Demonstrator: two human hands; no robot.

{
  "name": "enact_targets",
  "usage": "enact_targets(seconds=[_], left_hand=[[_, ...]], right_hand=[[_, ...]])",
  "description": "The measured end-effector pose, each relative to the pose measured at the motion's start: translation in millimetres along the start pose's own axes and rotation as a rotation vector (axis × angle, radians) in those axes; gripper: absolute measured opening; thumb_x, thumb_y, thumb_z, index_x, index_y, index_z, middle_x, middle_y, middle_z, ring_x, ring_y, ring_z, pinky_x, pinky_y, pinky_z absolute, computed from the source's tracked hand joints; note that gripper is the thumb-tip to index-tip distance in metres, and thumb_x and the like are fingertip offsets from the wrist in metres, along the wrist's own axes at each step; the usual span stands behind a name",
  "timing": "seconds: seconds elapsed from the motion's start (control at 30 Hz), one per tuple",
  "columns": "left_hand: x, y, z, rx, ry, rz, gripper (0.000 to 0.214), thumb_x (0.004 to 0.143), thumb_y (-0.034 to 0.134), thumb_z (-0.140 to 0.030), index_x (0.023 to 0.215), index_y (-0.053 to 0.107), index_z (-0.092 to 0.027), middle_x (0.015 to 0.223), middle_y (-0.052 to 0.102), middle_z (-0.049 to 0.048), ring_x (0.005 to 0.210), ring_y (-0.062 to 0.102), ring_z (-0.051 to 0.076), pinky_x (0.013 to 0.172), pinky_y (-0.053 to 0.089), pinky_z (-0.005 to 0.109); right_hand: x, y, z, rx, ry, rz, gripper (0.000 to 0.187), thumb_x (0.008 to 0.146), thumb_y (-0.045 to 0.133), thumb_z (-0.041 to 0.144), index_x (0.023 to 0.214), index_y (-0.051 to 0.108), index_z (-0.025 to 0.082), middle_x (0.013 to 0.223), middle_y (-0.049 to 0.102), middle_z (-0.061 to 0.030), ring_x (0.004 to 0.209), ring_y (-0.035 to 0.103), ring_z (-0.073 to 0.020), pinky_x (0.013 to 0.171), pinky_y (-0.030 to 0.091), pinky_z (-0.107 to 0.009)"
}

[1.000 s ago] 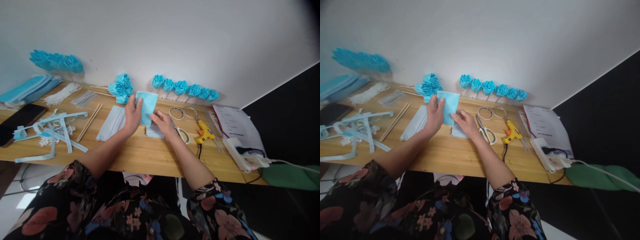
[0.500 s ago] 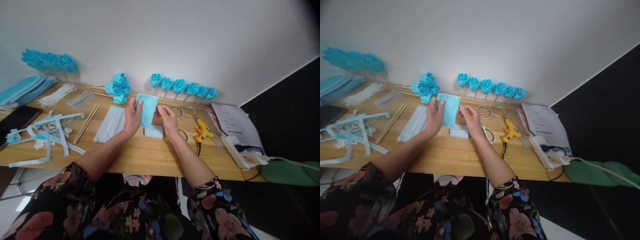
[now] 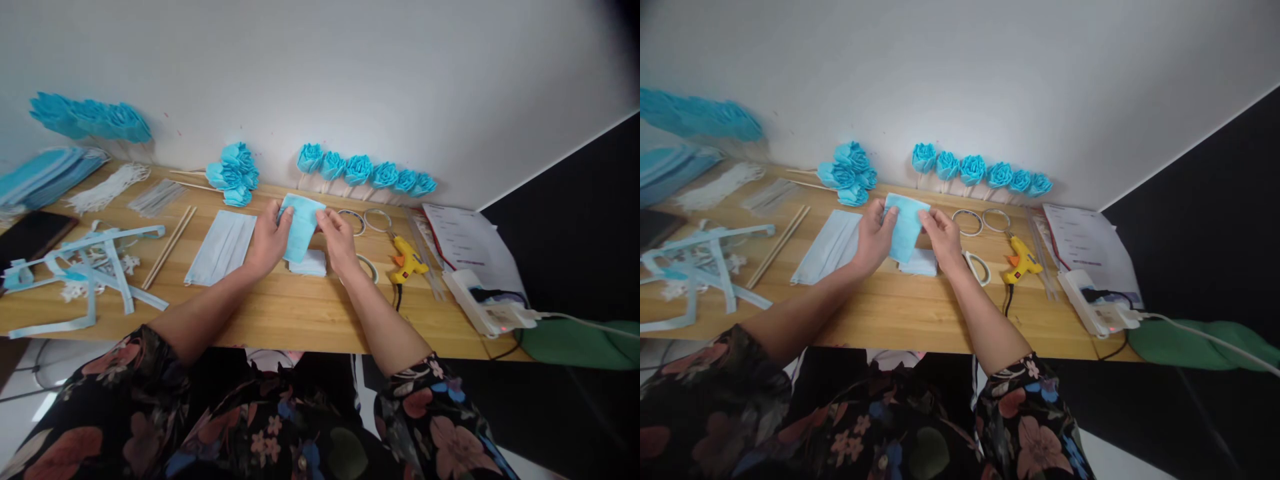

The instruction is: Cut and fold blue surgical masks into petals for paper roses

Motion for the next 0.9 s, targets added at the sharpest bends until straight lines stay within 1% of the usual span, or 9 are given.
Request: enact_targets(seconds=[0.1,0.17,0.23,0.3,0.33,0.47,0.57,0.7,0.9], left_hand=[[-2,4.4,0,0.011,-0.016,0.042,0.027,0.096,0.054,-0.046,0.085,0.055,-0.021,0.075,0.059,-0.0001,0.069,0.054,0.015,0.065,0.04,0.028],[-3,6.1,1,0.003,-0.014,0.056,0.025,0.097,0.053,-0.043,0.087,0.056,-0.021,0.077,0.06,0.0003,0.071,0.055,0.015,0.066,0.04,0.028],[-3,6.6,1,-0.005,-0.005,0.059,0.023,0.097,0.051,-0.041,0.088,0.056,-0.02,0.079,0.061,0.0006,0.072,0.056,0.015,0.066,0.04,0.028],[-2,6.7,2,0.005,0.004,0.06,0.022,0.097,0.051,-0.039,0.087,0.056,-0.02,0.079,0.061,0.0005,0.073,0.055,0.015,0.067,0.04,0.028],[-2,6.7,2,0.013,0.008,0.062,0.022,0.097,0.051,-0.038,0.086,0.055,-0.02,0.078,0.06,0.0003,0.073,0.055,0.015,0.067,0.04,0.028],[-4,9.6,-2,0.038,-0.002,0.111,0.021,0.096,0.053,-0.037,0.085,0.057,-0.019,0.077,0.06,0.0004,0.073,0.055,0.015,0.068,0.04,0.029],[-6,14.1,-7,0.031,-0.018,0.182,0.018,0.095,0.056,-0.035,0.086,0.059,-0.019,0.08,0.062,0.0019,0.075,0.057,0.016,0.069,0.042,0.029],[-7,18.1,-8,0.002,-0.056,0.246,0.016,0.089,0.063,-0.034,0.085,0.062,-0.019,0.079,0.065,0.0023,0.076,0.059,0.018,0.067,0.045,0.029],[-9,24.3,0,-0.18,-0.18,0.296,0.025,0.085,0.066,-0.044,0.082,0.065,-0.019,0.074,0.063,0.0023,0.072,0.059,0.019,0.061,0.044,0.028]], right_hand=[[-2,4,-5,-0.048,0.034,0.03,0.037,0.076,0.074,0.057,0.089,0.071,0.022,0.083,0.068,-0.0002,0.077,0.059,-0.0155,0.074,0.05,-0.03],[-1,0,-5,-0.101,0.033,-0.004,0.035,0.076,0.073,0.056,0.082,0.069,0.021,0.077,0.065,0.0001,0.074,0.057,-0.0151,0.072,0.049,-0.03],[1,-8,-1,-0.142,0.009,-0.07,0.036,0.079,0.069,0.056,0.072,0.063,0.021,0.069,0.059,0.0012,0.07,0.054,-0.0139,0.069,0.047,-0.028],[4,-15,4,-0.141,-0.018,-0.114,0.038,0.083,0.065,0.056,0.069,0.06,0.022,0.067,0.055,0.0017,0.068,0.052,-0.0131,0.069,0.046,-0.027],[6,-16,6,-0.123,-0.028,-0.115,0.037,0.084,0.064,0.056,0.07,0.06,0.022,0.068,0.055,0.0015,0.069,0.052,-0.0131,0.07,0.046,-0.027],[8,-13,8,-0.099,-0.046,-0.024,0.034,0.083,0.065,0.055,0.079,0.067,0.022,0.077,0.062,0.0005,0.074,0.054,-0.0139,0.073,0.046,-0.028],[6,-10,8,-0.18,-0.045,0.031,0.032,0.081,0.068,0.054,0.079,0.07,0.022,0.074,0.061,0.0012,0.071,0.052,-0.0137,0.068,0.044,-0.028],[4,-11,9,-0.253,-0.068,0.034,0.031,0.082,0.068,0.053,0.078,0.07,0.022,0.068,0.058,0.0022,0.065,0.048,-0.0127,0.063,0.04,-0.027],[3,-12,15,-0.268,-0.106,0.025,0.03,0.083,0.068,0.051,0.076,0.07,0.022,0.067,0.058,0.002,0.064,0.048,-0.0127,0.062,0.04,-0.028]])
Point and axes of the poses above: each hand's wrist, its own x-axis towards the middle knuckle, its own y-axis out of the palm, z = x × y, the point moved 7 cm from there along x, towards the middle knuckle
